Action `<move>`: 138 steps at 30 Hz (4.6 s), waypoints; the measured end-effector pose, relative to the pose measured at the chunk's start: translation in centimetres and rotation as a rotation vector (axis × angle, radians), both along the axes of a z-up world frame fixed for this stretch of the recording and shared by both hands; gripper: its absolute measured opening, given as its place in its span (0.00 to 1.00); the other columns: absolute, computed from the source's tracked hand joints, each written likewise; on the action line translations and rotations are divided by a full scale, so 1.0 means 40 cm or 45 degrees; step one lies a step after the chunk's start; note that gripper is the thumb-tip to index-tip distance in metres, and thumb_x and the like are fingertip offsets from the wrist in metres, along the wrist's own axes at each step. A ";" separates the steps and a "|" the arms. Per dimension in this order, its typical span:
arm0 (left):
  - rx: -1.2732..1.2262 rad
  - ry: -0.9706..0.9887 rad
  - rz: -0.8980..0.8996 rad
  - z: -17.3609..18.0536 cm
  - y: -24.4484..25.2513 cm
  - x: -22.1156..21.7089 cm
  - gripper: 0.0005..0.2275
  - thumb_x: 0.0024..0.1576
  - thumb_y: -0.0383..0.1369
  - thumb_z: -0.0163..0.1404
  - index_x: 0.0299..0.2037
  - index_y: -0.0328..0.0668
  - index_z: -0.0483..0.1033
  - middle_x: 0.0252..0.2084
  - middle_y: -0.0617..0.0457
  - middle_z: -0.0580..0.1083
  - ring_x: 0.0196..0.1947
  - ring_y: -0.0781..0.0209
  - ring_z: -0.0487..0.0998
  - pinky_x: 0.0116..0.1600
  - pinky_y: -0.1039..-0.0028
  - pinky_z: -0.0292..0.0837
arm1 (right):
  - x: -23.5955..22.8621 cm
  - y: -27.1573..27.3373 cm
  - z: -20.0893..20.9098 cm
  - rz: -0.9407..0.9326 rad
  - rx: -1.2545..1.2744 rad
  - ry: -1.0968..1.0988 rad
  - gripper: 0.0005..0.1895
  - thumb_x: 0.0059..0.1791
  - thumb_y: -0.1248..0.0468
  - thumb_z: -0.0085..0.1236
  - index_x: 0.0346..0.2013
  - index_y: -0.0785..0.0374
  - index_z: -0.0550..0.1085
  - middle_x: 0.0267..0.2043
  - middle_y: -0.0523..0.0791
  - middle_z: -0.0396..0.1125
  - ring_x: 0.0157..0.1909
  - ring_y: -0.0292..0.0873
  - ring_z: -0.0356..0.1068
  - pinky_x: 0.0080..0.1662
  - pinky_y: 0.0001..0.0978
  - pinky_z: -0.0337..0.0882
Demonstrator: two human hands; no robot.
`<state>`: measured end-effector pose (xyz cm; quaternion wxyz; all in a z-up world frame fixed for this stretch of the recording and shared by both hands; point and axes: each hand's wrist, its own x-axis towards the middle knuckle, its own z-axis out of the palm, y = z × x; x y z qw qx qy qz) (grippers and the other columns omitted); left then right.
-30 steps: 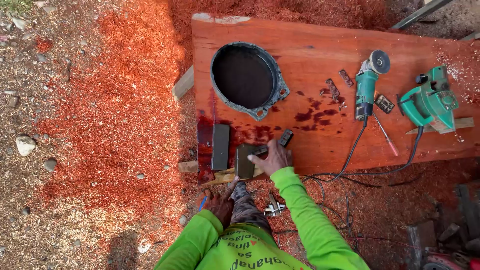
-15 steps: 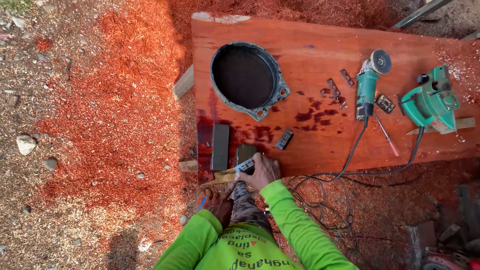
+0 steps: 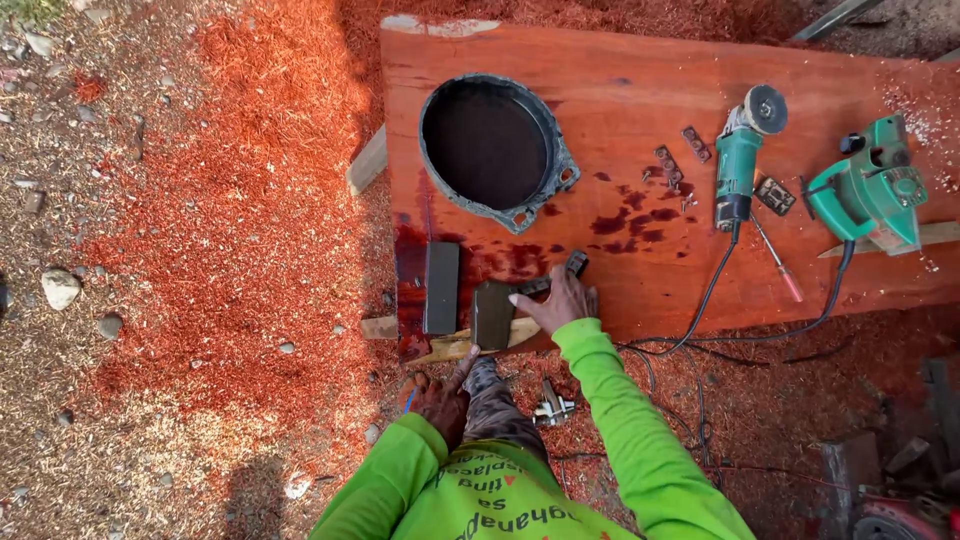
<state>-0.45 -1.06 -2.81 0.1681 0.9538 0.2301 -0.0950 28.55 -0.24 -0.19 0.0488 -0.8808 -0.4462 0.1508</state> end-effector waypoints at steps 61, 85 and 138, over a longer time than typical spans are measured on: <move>-1.624 -1.055 0.879 0.119 0.068 0.088 0.29 0.54 0.37 0.65 0.67 0.48 0.70 0.62 0.45 0.75 0.53 0.51 0.82 0.50 0.67 0.83 | -0.115 -0.219 0.017 -0.679 0.236 2.164 0.36 0.50 0.33 0.48 0.41 0.67 0.75 0.30 0.60 0.73 0.20 0.49 0.67 0.27 0.37 0.63; -2.046 -1.029 1.332 0.107 -0.002 0.116 0.12 0.52 0.26 0.66 0.44 0.31 0.84 0.32 0.44 0.82 0.29 0.67 0.79 0.30 0.83 0.80 | -0.151 -0.230 0.185 0.657 0.538 0.435 0.47 0.40 0.53 0.75 0.69 0.61 0.62 0.60 0.51 0.62 0.49 0.53 0.71 0.50 0.47 0.75; -1.350 -1.336 1.735 -0.107 -0.227 0.061 0.16 0.63 0.22 0.49 0.62 0.30 0.69 0.58 0.34 0.76 0.64 0.36 0.72 0.64 0.47 0.71 | 0.152 0.017 -0.084 0.868 0.190 0.112 0.48 0.34 0.36 0.70 0.65 0.47 0.70 0.52 0.44 0.69 0.56 0.58 0.69 0.52 0.57 0.67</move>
